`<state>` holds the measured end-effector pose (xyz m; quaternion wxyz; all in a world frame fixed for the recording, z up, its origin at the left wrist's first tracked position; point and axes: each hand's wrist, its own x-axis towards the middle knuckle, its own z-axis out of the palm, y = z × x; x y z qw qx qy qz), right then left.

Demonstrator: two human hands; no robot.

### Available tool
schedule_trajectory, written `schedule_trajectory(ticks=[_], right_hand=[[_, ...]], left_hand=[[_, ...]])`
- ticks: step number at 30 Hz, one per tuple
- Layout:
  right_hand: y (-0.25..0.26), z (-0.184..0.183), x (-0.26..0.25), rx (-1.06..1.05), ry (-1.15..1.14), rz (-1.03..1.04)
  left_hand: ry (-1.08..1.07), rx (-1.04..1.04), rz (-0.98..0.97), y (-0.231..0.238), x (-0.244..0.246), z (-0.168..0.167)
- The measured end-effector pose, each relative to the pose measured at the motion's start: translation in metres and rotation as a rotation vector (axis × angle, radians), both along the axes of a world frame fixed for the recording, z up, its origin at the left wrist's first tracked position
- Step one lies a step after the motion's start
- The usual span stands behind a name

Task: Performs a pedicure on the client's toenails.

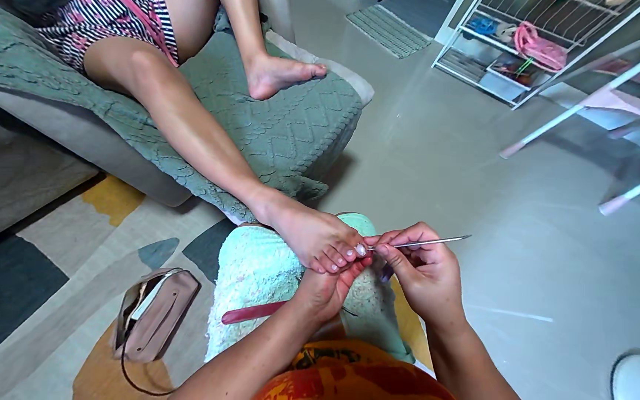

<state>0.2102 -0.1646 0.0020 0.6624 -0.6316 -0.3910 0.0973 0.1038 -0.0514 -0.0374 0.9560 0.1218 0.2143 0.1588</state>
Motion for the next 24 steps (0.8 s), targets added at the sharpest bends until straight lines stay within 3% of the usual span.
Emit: schedule_trajectory(ticks=[14,24], right_hand=[[0.0054,-0.0026,-0.0005,-0.094,-0.095,-0.057],[0.0085,-0.0077,0.0007,-0.048,-0.063,-0.060]], left_hand=[[0.057,0.020,0.020,-0.0001,0.0036,0.0019],[0.043,0.041,0.034,0.0001,0.0043,0.0016]])
